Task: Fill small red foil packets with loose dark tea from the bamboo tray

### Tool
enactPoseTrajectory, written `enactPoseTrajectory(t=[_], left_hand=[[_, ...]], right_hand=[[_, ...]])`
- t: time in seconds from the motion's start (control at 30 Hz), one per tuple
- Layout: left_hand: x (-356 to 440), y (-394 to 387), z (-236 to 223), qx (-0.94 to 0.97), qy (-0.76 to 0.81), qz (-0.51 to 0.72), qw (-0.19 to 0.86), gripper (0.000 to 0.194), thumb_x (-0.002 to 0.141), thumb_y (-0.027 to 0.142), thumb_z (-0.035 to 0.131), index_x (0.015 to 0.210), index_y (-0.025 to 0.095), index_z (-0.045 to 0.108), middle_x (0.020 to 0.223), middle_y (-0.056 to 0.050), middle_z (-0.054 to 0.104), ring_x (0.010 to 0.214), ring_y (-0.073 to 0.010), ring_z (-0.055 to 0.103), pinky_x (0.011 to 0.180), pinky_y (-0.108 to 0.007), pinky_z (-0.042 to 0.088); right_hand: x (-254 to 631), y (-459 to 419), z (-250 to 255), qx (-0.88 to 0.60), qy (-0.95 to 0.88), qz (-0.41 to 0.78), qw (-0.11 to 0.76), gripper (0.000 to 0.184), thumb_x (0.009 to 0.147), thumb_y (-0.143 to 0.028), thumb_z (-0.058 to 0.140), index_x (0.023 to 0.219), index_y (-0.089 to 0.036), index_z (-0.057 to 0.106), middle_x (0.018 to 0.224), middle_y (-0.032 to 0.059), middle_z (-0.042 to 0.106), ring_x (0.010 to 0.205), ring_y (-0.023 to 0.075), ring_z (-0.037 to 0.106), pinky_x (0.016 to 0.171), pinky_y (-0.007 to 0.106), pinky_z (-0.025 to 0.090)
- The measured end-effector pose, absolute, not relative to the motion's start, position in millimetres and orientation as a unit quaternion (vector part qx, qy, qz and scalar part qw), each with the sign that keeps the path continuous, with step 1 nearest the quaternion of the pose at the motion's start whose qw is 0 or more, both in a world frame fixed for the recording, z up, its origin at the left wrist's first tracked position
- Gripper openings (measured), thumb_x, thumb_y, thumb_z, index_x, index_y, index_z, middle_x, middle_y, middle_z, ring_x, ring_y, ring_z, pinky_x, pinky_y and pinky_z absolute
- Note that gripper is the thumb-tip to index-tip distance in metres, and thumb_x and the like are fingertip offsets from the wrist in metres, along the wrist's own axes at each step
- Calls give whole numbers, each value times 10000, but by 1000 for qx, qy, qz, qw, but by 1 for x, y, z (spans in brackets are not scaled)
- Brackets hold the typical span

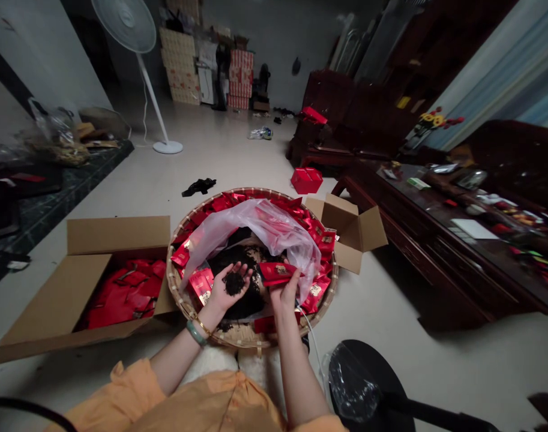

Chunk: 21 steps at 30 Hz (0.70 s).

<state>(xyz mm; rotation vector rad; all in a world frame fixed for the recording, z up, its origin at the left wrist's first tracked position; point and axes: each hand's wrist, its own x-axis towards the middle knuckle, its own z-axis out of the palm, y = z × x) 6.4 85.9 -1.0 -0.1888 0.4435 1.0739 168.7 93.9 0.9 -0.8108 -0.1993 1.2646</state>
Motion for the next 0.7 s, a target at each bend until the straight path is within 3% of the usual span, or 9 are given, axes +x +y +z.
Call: enactPoseTrajectory(t=[0.07, 0.13, 0.33, 0.43, 0.5, 0.6, 0.7], left_hand=[[7, 86, 0, -66, 174, 522, 832, 229, 873, 240, 428, 953, 153, 623, 964, -93, 681, 961, -211, 635, 768, -328, 509], [7, 87, 3, -38, 132, 531, 836, 325, 884, 229, 375, 1112, 146, 591, 1146, -123, 634, 1137, -240, 551, 922, -392, 443], [5, 87, 13, -1, 101, 526, 844, 429, 878, 257, 373, 1271, 132, 488, 1287, -138, 546, 1235, -256, 463, 975, -410, 399], [2, 89, 15, -1, 131, 518, 845, 384, 859, 264, 408, 1199, 141, 539, 1175, -124, 616, 1087, -228, 575, 834, -346, 491], [1, 92, 14, 24, 189, 486, 853, 325, 843, 264, 444, 1117, 150, 576, 1006, -101, 662, 821, -161, 641, 596, -238, 503], [3, 98, 12, 113, 310, 427, 842, 228, 789, 282, 543, 965, 148, 599, 720, -27, 604, 471, -59, 496, 342, -130, 275], [7, 102, 10, 180, 374, 417, 809, 234, 699, 301, 652, 865, 153, 581, 626, 23, 520, 412, -34, 411, 327, -117, 184]], right_hand=[[168, 93, 0, -366, -84, 577, 726, 488, 738, -630, 549, 962, -201, 609, 855, -9, 691, 789, 136, 642, 825, 316, 509], [167, 93, -1, -363, -92, 579, 724, 501, 743, -641, 534, 958, -195, 611, 863, -1, 693, 810, 142, 642, 846, 325, 502], [166, 93, -4, -360, -90, 581, 725, 477, 776, -624, 512, 978, -203, 608, 863, -7, 694, 812, 138, 647, 869, 339, 498], [165, 93, -9, -360, -91, 582, 724, 483, 777, -629, 506, 988, -207, 605, 884, -2, 693, 829, 143, 650, 884, 355, 493], [162, 94, -11, -361, -98, 578, 725, 471, 772, -618, 521, 1002, -215, 600, 901, -6, 692, 844, 141, 648, 891, 350, 491], [155, 96, -14, -374, -127, 559, 729, 434, 770, -573, 555, 1027, -225, 590, 937, -12, 687, 882, 136, 639, 888, 330, 493], [143, 98, -16, -394, -157, 539, 728, 436, 775, -540, 563, 1057, -208, 580, 969, 14, 681, 911, 151, 633, 869, 334, 499]])
